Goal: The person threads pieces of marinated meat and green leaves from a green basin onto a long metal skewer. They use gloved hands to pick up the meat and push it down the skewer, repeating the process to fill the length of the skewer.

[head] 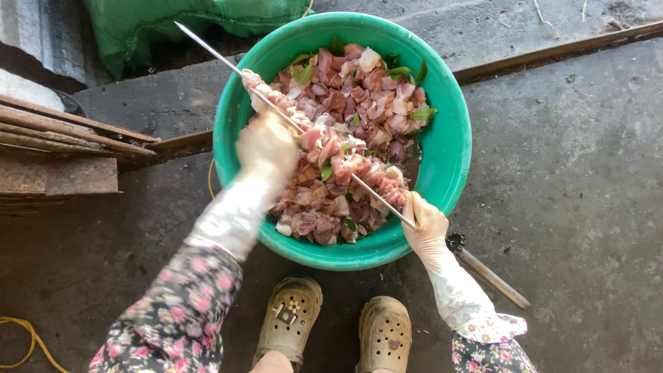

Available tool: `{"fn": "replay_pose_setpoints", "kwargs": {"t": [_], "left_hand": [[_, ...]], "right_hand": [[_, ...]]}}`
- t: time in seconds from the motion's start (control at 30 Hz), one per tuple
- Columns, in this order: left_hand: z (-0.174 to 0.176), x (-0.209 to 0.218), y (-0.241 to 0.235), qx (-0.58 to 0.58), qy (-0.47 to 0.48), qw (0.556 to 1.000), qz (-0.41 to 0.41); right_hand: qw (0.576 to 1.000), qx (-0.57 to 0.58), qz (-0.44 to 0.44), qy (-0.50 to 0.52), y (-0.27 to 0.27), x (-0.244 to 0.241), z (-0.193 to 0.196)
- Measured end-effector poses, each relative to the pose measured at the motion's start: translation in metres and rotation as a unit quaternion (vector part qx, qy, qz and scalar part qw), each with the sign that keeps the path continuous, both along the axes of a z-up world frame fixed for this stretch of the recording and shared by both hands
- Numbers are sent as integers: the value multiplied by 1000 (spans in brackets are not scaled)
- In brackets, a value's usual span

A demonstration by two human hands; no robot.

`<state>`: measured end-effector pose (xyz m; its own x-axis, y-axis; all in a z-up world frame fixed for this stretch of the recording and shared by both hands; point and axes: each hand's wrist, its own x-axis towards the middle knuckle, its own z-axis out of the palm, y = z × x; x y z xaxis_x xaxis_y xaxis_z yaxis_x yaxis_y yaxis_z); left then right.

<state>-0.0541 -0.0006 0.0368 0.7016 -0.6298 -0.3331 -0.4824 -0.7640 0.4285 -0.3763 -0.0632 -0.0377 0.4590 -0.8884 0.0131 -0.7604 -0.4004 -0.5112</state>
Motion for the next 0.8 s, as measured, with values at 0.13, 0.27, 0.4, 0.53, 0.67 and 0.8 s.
{"fn": "replay_pose_setpoints", "kwargs": {"t": [0.13, 0.27, 0.4, 0.53, 0.67, 0.8], "left_hand": [[-10, -52, 3, -243, 57, 964, -87], [-38, -9, 39, -165, 70, 977, -113], [-70, -3, 49, -117, -104, 975, -161], [-86, -5, 33, -53, -157, 975, -145], [-87, 23, 54, -174, 216, 961, -12], [-80, 37, 75, -241, 440, 860, 93]], "right_hand": [[999, 10, -11, -34, -1, -1, 6], [996, -17, 30, -86, -3, -5, -2], [999, 12, 15, -44, -2, -8, -5], [998, 20, 19, -57, -3, -6, 3], [999, 28, 13, -45, -2, -5, 2], [999, 13, 13, -38, -2, -6, -1]]}}
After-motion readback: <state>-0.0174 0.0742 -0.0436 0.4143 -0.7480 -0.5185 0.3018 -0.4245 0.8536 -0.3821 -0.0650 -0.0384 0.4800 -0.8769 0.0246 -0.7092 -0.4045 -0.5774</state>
